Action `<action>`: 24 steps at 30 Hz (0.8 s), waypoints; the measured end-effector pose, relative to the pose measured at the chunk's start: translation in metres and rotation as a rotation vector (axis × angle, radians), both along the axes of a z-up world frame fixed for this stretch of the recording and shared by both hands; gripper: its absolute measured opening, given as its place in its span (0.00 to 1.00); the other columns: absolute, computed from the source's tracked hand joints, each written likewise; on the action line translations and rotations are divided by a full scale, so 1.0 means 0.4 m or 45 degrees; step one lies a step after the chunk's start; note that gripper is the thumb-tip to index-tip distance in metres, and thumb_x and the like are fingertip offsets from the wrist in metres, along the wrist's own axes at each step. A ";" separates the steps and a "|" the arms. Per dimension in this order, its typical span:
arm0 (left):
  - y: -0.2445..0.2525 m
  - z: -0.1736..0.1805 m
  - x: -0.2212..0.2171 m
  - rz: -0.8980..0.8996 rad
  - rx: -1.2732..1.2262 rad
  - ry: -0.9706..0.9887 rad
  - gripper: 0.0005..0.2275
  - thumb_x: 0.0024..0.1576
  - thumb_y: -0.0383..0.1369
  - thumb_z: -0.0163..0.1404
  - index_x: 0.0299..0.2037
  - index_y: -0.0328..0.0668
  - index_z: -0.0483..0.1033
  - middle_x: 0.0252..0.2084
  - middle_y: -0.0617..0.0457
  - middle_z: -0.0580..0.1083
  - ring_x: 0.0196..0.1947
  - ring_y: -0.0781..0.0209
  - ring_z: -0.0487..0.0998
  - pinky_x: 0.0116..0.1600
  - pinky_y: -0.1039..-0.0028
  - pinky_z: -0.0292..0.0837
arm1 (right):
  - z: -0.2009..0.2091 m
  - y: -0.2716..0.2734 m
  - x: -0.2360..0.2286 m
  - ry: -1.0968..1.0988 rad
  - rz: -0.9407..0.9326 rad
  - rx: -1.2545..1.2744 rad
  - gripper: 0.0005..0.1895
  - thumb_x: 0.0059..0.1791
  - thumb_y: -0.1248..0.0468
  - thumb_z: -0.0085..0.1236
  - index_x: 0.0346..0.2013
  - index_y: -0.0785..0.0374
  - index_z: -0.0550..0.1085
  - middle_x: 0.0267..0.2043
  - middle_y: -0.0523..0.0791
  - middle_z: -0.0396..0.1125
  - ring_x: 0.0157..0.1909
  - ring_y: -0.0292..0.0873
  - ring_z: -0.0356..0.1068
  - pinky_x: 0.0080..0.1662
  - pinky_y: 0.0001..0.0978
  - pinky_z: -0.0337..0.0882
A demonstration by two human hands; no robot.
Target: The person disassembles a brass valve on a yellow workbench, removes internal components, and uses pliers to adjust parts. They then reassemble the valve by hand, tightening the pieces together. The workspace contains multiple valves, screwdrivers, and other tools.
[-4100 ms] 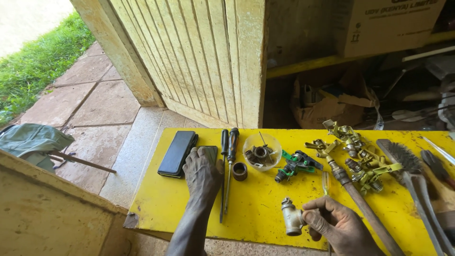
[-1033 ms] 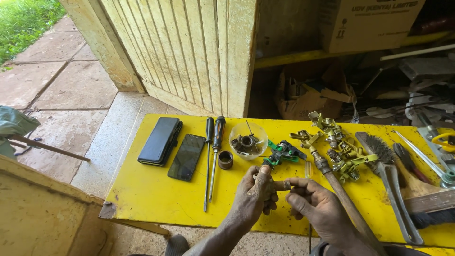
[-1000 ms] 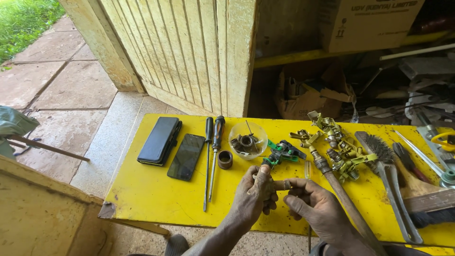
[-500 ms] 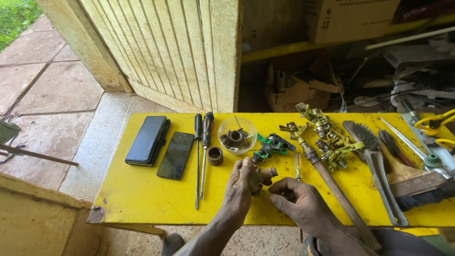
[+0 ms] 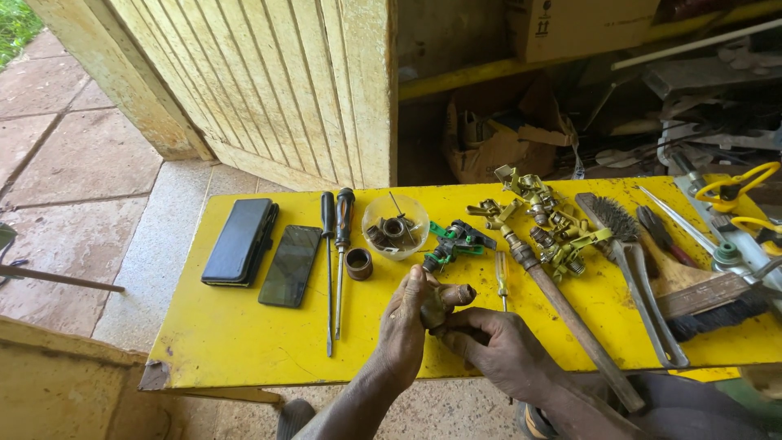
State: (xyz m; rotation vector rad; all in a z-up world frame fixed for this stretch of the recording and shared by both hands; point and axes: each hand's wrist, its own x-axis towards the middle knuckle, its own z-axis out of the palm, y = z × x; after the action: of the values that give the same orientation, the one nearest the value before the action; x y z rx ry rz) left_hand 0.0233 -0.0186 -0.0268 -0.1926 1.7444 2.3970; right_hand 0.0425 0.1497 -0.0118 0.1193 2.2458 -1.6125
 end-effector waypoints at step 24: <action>0.011 0.012 -0.002 0.024 0.055 -0.162 0.23 0.65 0.57 0.37 0.36 0.46 0.72 0.32 0.51 0.74 0.31 0.60 0.70 0.36 0.67 0.65 | -0.037 0.058 -0.009 0.114 0.428 -0.066 0.11 0.57 0.56 0.57 0.33 0.55 0.73 0.29 0.40 0.59 0.30 0.40 0.53 0.36 0.42 0.62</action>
State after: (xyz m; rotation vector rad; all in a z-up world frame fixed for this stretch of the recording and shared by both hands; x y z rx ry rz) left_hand 0.0227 -0.0141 -0.0221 -0.3493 1.6412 2.3758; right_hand 0.0387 0.1729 -0.0265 -0.3333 2.1451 -1.5154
